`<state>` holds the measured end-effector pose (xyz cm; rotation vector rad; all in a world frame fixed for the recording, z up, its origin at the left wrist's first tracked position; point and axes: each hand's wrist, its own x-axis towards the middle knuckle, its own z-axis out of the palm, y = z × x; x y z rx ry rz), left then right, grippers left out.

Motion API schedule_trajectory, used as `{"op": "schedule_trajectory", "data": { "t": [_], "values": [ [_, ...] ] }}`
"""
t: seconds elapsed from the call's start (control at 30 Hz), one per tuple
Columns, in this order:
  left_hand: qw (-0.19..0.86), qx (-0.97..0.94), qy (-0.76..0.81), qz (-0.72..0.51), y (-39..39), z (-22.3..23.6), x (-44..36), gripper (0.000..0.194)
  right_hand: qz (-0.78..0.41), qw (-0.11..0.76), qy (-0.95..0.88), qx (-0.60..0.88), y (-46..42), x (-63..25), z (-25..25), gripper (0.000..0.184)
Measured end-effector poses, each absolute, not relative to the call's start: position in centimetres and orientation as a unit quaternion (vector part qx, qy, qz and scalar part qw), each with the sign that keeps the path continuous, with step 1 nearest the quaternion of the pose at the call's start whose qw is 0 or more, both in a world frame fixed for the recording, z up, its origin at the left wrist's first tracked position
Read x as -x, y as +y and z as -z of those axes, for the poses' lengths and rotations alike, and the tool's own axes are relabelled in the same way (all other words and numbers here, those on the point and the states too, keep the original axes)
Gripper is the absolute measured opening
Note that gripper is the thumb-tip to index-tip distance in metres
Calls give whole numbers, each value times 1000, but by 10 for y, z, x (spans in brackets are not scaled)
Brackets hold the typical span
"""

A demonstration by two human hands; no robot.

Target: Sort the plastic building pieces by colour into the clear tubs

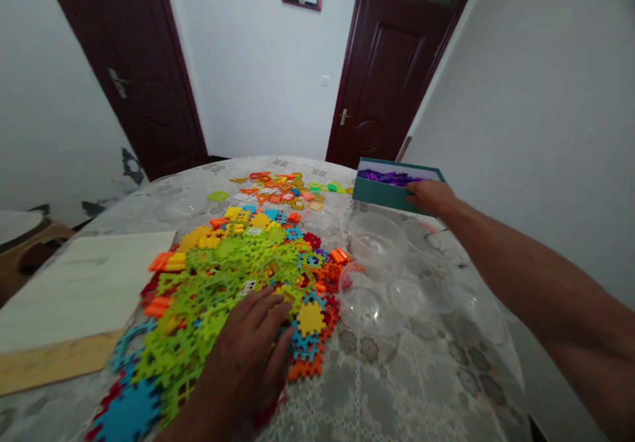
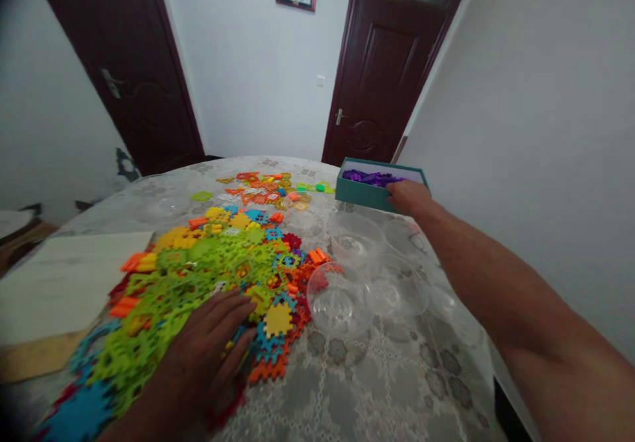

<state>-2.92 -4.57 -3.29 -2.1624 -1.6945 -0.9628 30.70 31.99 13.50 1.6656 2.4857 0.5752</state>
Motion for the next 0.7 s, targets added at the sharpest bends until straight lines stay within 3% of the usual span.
{"op": "schedule_trajectory", "data": {
  "t": [0.17, 0.37, 0.53, 0.7],
  "values": [
    [96, 690, -620, 359, -46, 15, 40, 24, -242, 20, 825, -511, 273, -303, -176, 22],
    [45, 513, -716, 472, -53, -11, 74, 32, -282, -34, 869, -405, 169, -268, -212, 23],
    [-31, 377, -699, 607, -72, -30, 88, 45, -141, -47, 940, -307, 81, -215, -229, 22],
    [-43, 333, -638, 693, -91, -14, 100, 54, 27, -58, 975, -212, 27, -151, -229, 22]
  ]
}}
